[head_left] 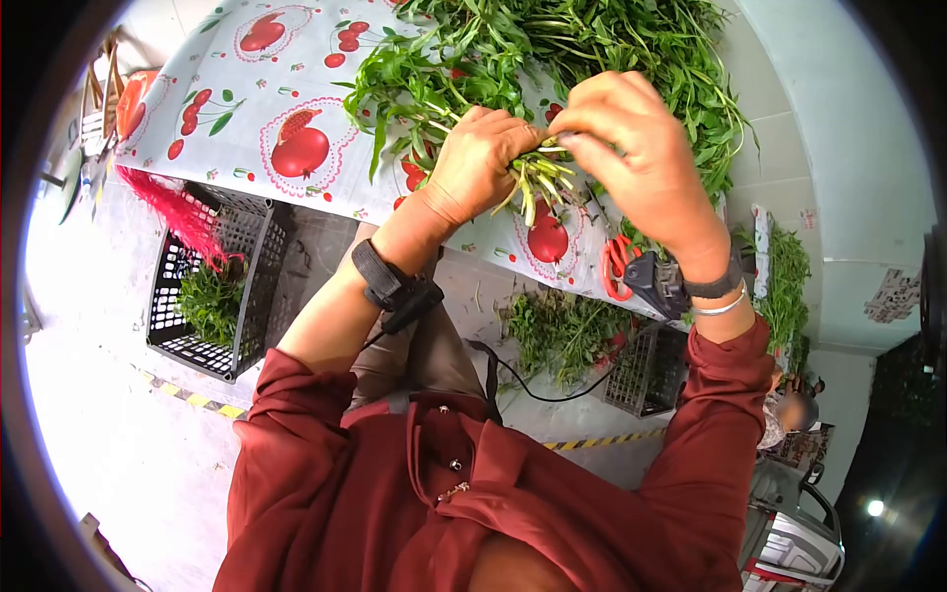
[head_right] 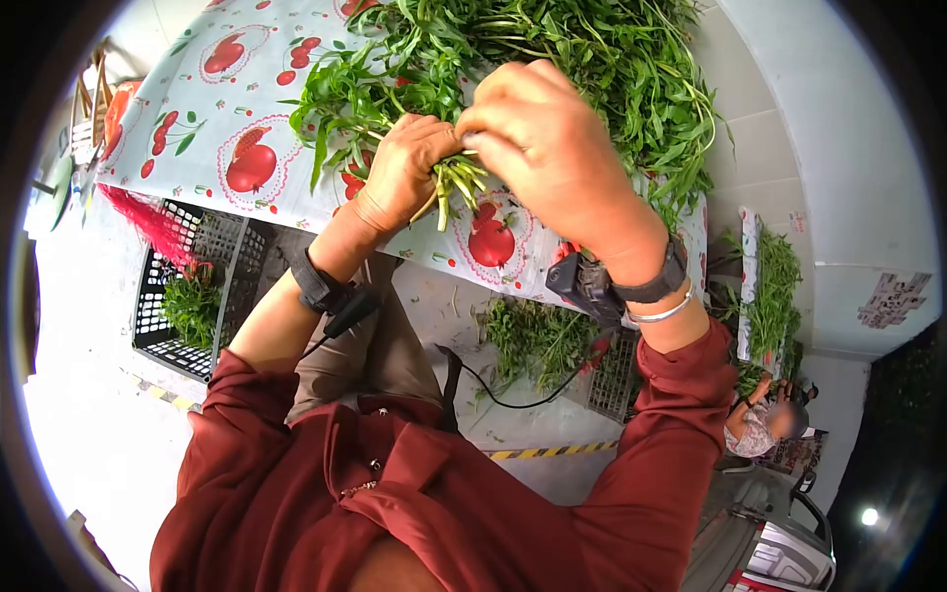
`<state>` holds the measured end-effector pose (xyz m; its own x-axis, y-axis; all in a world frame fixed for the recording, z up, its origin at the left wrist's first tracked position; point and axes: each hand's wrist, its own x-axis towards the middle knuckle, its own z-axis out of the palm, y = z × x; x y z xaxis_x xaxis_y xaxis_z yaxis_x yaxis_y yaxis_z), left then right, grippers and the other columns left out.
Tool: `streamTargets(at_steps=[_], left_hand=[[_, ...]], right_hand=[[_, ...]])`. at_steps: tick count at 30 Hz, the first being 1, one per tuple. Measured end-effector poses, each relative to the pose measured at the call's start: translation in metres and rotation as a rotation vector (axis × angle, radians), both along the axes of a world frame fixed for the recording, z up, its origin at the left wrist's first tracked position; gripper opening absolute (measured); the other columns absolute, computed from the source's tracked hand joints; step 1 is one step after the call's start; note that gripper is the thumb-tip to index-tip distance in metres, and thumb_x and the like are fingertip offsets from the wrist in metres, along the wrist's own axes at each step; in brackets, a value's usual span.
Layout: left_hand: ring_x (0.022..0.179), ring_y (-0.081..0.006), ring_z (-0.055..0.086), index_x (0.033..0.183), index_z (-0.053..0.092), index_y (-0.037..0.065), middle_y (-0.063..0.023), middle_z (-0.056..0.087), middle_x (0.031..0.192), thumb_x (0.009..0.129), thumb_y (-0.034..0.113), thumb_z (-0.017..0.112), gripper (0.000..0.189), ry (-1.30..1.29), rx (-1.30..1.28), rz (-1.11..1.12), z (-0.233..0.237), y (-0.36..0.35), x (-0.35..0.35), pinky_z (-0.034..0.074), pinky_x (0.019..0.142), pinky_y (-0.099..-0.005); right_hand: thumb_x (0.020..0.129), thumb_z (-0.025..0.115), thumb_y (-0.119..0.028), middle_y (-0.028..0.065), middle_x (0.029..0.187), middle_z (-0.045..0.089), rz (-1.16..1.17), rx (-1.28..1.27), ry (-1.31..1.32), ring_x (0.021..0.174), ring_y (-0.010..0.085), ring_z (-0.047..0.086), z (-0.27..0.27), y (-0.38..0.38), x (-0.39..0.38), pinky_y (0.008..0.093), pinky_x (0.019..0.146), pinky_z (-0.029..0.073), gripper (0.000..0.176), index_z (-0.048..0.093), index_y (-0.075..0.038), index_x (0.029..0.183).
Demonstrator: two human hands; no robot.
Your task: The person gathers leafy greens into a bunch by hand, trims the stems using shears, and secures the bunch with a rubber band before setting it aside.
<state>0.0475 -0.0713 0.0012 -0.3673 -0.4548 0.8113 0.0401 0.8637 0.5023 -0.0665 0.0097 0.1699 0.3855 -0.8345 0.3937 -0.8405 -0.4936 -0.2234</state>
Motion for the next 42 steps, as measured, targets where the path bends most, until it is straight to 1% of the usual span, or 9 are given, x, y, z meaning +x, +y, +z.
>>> streamTargets(at_steps=[13,19,25,30,32,35,37,40,42], left_hand=[[0.084,-0.0258,0.06,0.088,0.065,0.008,-0.0045,0.065,0.085,0.067,0.009,0.068,0.021,-0.064,-0.004,-0.063,-0.003,0.0,0.0,0.043,0.078,-0.0371],[0.084,-0.0249,0.06,0.095,0.067,0.009,-0.0048,0.064,0.084,0.071,0.012,0.068,0.024,-0.1,0.005,-0.047,0.002,0.002,0.001,0.043,0.078,-0.0362],[0.078,-0.028,0.057,0.092,0.066,0.009,-0.007,0.061,0.08,0.073,0.021,0.074,0.024,-0.024,0.009,-0.056,-0.002,-0.003,0.0,0.041,0.073,-0.0367],[0.073,-0.0294,0.054,0.088,0.064,0.006,-0.0092,0.056,0.074,0.078,0.018,0.074,0.018,-0.024,0.036,-0.035,0.007,0.002,0.003,0.041,0.07,-0.0376],[0.079,-0.0265,0.058,0.093,0.066,0.008,-0.0055,0.063,0.08,0.075,0.026,0.076,0.027,-0.127,0.065,-0.012,0.007,0.002,0.005,0.043,0.074,-0.0373],[0.077,-0.0267,0.057,0.095,0.067,0.007,-0.0072,0.06,0.078,0.076,0.019,0.075,0.024,-0.089,0.056,-0.009,0.005,0.002,0.004,0.042,0.073,-0.0364],[0.073,-0.0266,0.055,0.101,0.069,0.008,-0.0079,0.057,0.075,0.079,0.013,0.073,0.023,-0.08,0.054,-0.008,0.005,0.002,0.004,0.041,0.072,-0.0347],[0.074,-0.0264,0.055,0.102,0.069,0.008,-0.0078,0.057,0.076,0.078,0.012,0.072,0.024,-0.08,0.063,-0.011,0.005,0.002,0.004,0.042,0.073,-0.0348],[0.074,-0.0263,0.056,0.103,0.069,0.008,-0.0078,0.058,0.077,0.079,0.012,0.072,0.025,-0.112,0.078,-0.008,0.003,0.001,0.004,0.042,0.074,-0.0348]], right_hand=[[0.074,0.069,-0.01,0.0048,0.083,0.055,0.091,0.111,0.381,0.087,0.0255,0.053,-0.022,-0.011,0.002,0.0385,0.075,0.044,0.005,0.065,-0.008,0.074],[0.073,0.065,-0.004,0.0074,0.086,0.057,0.066,0.105,0.097,0.085,0.0264,0.054,-0.017,0.0,-0.006,0.0371,0.078,0.046,0.008,0.058,-0.003,0.077],[0.085,0.057,0.004,0.0046,0.092,0.058,-0.228,0.114,-0.416,0.085,0.0119,0.054,0.011,0.05,-0.041,0.0259,0.077,0.045,0.001,0.058,0.003,0.086],[0.094,0.059,-0.008,0.0015,0.086,0.06,-0.63,0.005,-0.539,0.078,0.0074,0.053,0.011,0.115,-0.139,0.0231,0.075,0.044,0.015,0.059,0.005,0.086],[0.094,0.06,-0.012,0.0,0.078,0.06,-0.775,-0.012,-0.514,0.074,0.0062,0.052,0.004,0.146,-0.192,0.0219,0.075,0.043,0.021,0.06,0.005,0.084],[0.088,0.064,-0.008,0.0048,0.094,0.065,-1.136,0.023,-0.302,0.084,0.0141,0.059,-0.013,0.189,-0.256,0.0287,0.081,0.047,0.01,0.064,0.002,0.093],[0.079,0.067,-0.003,0.011,0.117,0.063,-1.088,0.027,0.416,0.103,0.0269,0.06,-0.022,0.206,-0.269,0.0382,0.092,0.047,0.025,0.066,-0.004,0.105],[0.073,0.067,0.001,0.0155,0.133,0.054,-1.166,-0.125,0.35,0.12,0.0352,0.052,-0.047,0.209,-0.265,0.0431,0.101,0.042,0.042,0.064,-0.008,0.114],[0.075,0.067,-0.002,0.0161,0.127,0.058,-1.177,-0.121,0.293,0.119,0.0331,0.054,-0.046,0.197,-0.253,0.0402,0.101,0.042,0.039,0.065,-0.007,0.114]])
